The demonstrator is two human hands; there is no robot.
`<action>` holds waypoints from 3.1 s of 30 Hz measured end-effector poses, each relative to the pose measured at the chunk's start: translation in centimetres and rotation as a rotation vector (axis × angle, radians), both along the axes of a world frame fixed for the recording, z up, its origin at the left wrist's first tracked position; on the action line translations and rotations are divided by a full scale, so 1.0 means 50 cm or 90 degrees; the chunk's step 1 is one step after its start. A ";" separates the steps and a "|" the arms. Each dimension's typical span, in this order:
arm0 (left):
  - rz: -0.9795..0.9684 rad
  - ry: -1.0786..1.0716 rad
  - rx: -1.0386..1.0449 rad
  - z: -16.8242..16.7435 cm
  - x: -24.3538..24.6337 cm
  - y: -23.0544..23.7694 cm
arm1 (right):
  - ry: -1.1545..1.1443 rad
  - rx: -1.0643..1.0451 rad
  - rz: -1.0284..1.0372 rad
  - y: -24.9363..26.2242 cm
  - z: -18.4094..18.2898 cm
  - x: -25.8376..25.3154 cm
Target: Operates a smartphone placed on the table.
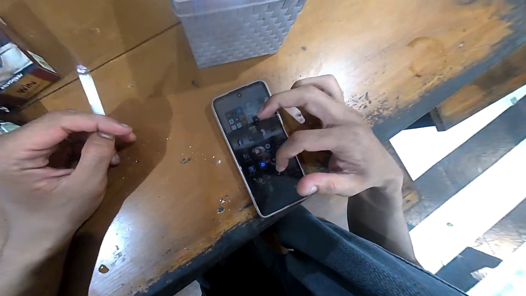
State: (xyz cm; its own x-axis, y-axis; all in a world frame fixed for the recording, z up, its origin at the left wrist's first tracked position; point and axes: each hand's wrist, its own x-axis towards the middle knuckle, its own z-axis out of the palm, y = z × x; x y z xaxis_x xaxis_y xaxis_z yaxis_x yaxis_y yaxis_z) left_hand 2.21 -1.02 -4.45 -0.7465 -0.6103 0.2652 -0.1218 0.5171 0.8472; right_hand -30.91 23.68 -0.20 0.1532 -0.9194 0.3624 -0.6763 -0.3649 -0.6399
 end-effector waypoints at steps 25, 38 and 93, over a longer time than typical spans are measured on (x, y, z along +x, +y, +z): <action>0.020 -0.053 -0.010 0.005 0.003 0.010 | 0.055 0.016 -0.033 -0.001 0.002 0.011; 0.013 -0.030 0.016 -0.009 0.008 -0.002 | 0.039 -0.013 -0.076 -0.002 -0.007 0.007; 0.008 -0.023 -0.005 0.024 -0.025 0.015 | 0.004 0.034 -0.142 -0.005 0.002 0.006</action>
State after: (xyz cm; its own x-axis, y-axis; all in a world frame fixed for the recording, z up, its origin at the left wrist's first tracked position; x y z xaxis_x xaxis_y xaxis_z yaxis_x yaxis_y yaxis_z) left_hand 0.94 -0.25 -3.27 -0.7478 -0.6177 0.2435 -0.1583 0.5220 0.8381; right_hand -30.60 23.45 -0.09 -0.0545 -0.9484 0.3123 -0.7405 -0.1714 -0.6498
